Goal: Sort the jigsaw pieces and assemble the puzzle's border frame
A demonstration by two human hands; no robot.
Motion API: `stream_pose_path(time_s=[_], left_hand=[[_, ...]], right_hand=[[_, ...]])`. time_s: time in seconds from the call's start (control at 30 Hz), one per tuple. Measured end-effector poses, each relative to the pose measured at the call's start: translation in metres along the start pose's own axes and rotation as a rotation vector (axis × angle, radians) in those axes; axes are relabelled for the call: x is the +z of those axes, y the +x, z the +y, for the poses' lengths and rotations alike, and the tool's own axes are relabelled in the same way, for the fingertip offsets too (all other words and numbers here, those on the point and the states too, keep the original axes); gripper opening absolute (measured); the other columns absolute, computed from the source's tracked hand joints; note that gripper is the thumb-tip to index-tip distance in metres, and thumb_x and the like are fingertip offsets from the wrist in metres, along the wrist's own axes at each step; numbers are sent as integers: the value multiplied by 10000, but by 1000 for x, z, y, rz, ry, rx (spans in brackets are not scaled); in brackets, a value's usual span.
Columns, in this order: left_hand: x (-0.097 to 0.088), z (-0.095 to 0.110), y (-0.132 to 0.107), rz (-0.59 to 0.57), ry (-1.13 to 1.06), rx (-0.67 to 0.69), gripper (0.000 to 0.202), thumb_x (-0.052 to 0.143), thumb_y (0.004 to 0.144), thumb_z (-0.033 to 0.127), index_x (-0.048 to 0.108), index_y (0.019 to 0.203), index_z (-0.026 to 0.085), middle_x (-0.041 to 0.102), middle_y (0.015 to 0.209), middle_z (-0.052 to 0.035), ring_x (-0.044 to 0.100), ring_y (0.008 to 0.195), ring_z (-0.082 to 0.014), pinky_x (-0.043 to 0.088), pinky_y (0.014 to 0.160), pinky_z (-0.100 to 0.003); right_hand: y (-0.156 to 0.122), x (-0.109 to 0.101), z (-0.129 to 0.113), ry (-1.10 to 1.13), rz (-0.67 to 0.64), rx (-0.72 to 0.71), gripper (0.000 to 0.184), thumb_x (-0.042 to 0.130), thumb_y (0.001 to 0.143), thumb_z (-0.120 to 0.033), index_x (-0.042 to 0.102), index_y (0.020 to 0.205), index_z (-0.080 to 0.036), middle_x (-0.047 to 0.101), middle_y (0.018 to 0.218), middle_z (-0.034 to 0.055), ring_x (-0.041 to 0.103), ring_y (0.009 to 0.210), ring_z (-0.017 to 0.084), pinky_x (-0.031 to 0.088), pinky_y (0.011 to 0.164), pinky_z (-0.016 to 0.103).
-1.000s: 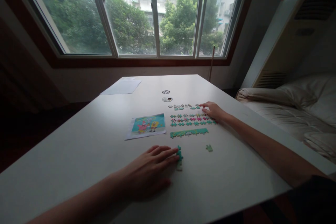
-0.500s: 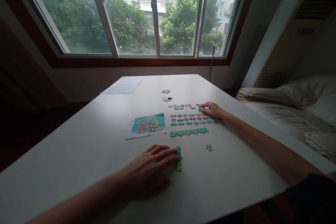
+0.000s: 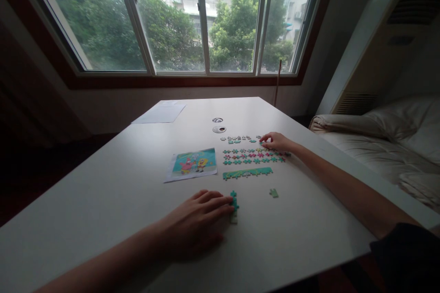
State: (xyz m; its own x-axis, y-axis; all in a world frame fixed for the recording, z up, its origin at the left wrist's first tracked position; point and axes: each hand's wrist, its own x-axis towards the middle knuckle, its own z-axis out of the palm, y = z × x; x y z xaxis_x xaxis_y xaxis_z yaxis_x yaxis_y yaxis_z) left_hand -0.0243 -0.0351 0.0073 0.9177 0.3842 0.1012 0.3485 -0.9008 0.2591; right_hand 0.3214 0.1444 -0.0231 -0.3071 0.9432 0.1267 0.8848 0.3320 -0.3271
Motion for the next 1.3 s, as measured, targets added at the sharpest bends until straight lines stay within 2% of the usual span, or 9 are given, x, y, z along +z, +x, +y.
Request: stream_pose_path(time_s=[0.23, 0.37, 0.47, 0.57, 0.73, 0.9, 1.03, 1.3], left_hand=[[1, -1, -1, -11, -13, -3, 493, 485, 838, 324, 359, 1302, 213, 435, 1318, -87, 419, 1151, -274, 366, 958, -433], [7, -6, -2, 23, -14, -1, 490, 484, 836, 338, 362, 1295, 216, 433, 1316, -83, 408, 1154, -277, 354, 961, -441], [11, -8, -2, 39, -11, 5, 485, 485, 832, 343, 372, 1285, 212, 443, 1297, -91, 410, 1145, -276, 351, 958, -441], [12, -8, -2, 54, -9, 13, 472, 478, 833, 339, 383, 1277, 209, 471, 1259, -100, 429, 1122, -273, 359, 946, -435], [11, -7, -5, 69, 7, 18, 489, 484, 828, 346, 375, 1288, 219, 460, 1284, -92, 422, 1139, -282, 354, 950, -442], [9, -7, -6, 2, 24, 13, 510, 473, 839, 353, 346, 1312, 211, 425, 1323, -87, 401, 1162, -290, 341, 962, -451], [10, -7, -6, 13, 23, 13, 508, 484, 830, 336, 356, 1307, 215, 440, 1310, -82, 408, 1151, -289, 343, 960, -449], [12, -8, -6, 12, 21, 18, 498, 470, 839, 339, 352, 1307, 214, 437, 1314, -79, 397, 1157, -287, 347, 951, -455]], right_hand=[[-1, -4, -10, 64, 103, 45, 203, 606, 676, -294, 661, 808, -150, 642, 756, 29, 527, 640, 117, 386, 589, 221], [-9, -3, -34, 175, 128, -29, 288, 570, 729, -331, 635, 930, -135, 625, 758, 24, 514, 625, 99, 396, 578, 215], [-23, 1, -64, 403, 33, -154, 342, 547, 759, -342, 624, 1009, -121, 603, 685, 14, 498, 570, 89, 403, 548, 220], [-43, 5, -98, 586, -115, -235, 295, 563, 756, -322, 648, 949, -116, 630, 723, 33, 544, 630, 102, 439, 591, 233], [-71, 15, -135, 705, -233, -244, 220, 609, 722, -283, 665, 878, -137, 667, 779, 41, 600, 714, 127, 472, 657, 254], [-78, 29, -145, 763, -216, -164, 233, 644, 697, -309, 667, 861, -146, 667, 710, 35, 613, 652, 130, 478, 592, 238], [-80, 35, -151, 796, -237, -156, 204, 654, 686, -310, 665, 806, -145, 671, 709, 31, 614, 650, 124, 473, 604, 232], [-82, 34, -156, 631, -190, -174, 173, 638, 702, -289, 682, 781, -142, 640, 631, 10, 533, 563, 93, 386, 516, 196]])
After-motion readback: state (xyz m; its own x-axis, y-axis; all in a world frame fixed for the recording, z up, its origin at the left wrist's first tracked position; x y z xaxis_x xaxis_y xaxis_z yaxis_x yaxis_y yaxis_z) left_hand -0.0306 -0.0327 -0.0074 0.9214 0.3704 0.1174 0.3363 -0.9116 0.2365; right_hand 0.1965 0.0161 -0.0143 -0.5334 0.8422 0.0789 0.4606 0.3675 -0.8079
